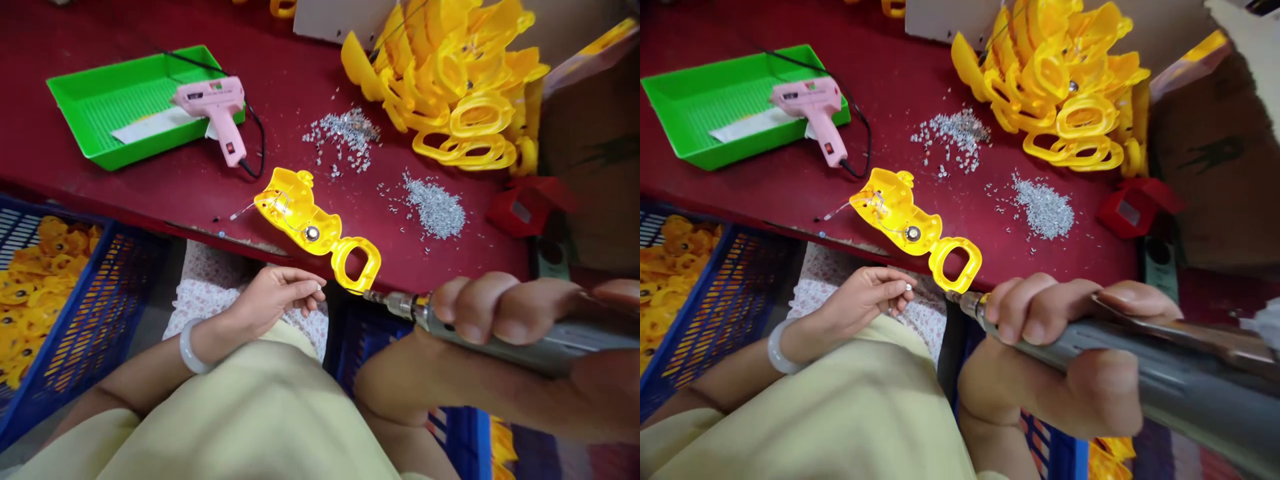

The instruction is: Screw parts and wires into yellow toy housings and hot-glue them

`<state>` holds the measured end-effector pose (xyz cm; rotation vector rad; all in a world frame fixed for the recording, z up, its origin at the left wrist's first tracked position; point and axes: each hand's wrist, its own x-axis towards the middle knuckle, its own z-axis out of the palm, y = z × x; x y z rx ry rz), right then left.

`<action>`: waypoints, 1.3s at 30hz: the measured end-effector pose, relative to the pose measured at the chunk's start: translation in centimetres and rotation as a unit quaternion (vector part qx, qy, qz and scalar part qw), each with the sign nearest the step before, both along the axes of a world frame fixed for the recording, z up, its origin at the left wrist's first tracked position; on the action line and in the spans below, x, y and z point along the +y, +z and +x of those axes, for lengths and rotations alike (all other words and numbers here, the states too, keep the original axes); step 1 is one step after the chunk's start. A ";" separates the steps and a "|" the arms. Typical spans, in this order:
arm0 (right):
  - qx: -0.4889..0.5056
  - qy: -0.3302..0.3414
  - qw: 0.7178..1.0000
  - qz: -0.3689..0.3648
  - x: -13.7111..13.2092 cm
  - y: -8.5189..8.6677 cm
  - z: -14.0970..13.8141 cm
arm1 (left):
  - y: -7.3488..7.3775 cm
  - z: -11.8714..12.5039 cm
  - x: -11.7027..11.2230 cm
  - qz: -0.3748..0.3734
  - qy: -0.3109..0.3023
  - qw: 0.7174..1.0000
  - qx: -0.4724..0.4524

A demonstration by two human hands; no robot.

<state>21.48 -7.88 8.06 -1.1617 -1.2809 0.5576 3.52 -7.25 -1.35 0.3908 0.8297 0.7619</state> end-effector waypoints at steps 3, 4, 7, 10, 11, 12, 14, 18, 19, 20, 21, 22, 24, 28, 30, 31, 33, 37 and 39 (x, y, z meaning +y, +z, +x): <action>-0.012 0.084 0.996 -0.030 -0.4 0.3 -0.8 | -0.6 -0.2 -0.4 -0.036 0.005 0.999 -0.034; -0.001 0.100 0.995 -0.028 -0.5 0.3 -1.1 | -0.7 -0.3 -0.5 -0.037 0.006 0.999 -0.039; 0.023 0.141 0.990 -0.017 -0.4 0.4 -2.6 | -0.7 -0.7 -0.6 -0.035 0.007 0.998 -0.050; 0.042 0.107 0.993 -0.002 -0.1 0.5 -4.8 | -0.8 -0.9 -0.6 -0.037 0.007 0.998 -0.055; 0.046 0.085 0.995 0.008 -0.1 0.5 -5.5 | -0.8 -0.9 -0.6 -0.037 0.007 0.998 -0.055; 0.047 0.060 0.997 0.015 -0.1 0.5 -6.2 | -0.9 -0.9 -0.6 -0.036 0.007 0.998 -0.055; 0.029 0.035 0.999 0.017 0.0 0.6 -6.7 | -1.0 -0.9 -0.6 -0.032 0.008 0.998 -0.054; -0.053 0.077 0.995 -0.017 0.1 0.7 -4.9 | -1.2 -0.7 -0.6 -0.011 0.016 0.998 -0.057; -0.069 0.118 0.990 -0.034 0.1 0.7 -4.1 | -1.3 -0.7 -0.6 -0.007 0.014 0.998 -0.063; -0.073 0.160 0.983 -0.047 0.1 0.8 -3.3 | -1.3 -0.6 -0.6 -0.005 0.009 0.997 -0.072; -0.068 0.194 0.977 -0.052 0.2 0.8 -2.7 | -1.2 -0.5 -0.6 -0.003 0.005 0.997 -0.080; -0.058 0.214 0.974 -0.055 0.2 0.8 -2.2 | -1.2 -0.4 -0.6 0.001 0.002 0.996 -0.086; -0.031 0.215 0.975 -0.045 0.1 0.7 -1.9 | -1.3 -0.3 -0.7 0.016 0.008 0.996 -0.087; -0.005 0.160 0.987 -0.023 -0.3 0.3 -3.1 | -1.5 0.1 -0.7 0.044 0.030 0.997 -0.058; -0.011 0.125 0.992 -0.012 -0.4 0.2 -3.7 | -1.5 0.2 -0.6 0.056 0.034 0.997 -0.040; -0.015 0.110 0.994 -0.005 -0.5 0.2 -3.8 | -1.5 0.2 -0.6 0.063 0.034 0.997 -0.033; -0.017 0.101 0.995 -0.003 -0.4 0.2 -3.5 | -1.5 0.3 -0.5 0.075 0.034 0.996 -0.026; 0.013 0.132 0.991 -0.029 -0.3 -0.1 -1.9 | -1.3 0.5 -0.5 0.109 0.026 0.993 -0.029; 0.049 0.133 0.990 -0.015 -0.2 -0.4 -1.5 | -1.2 0.2 -0.6 0.148 0.009 0.989 0.009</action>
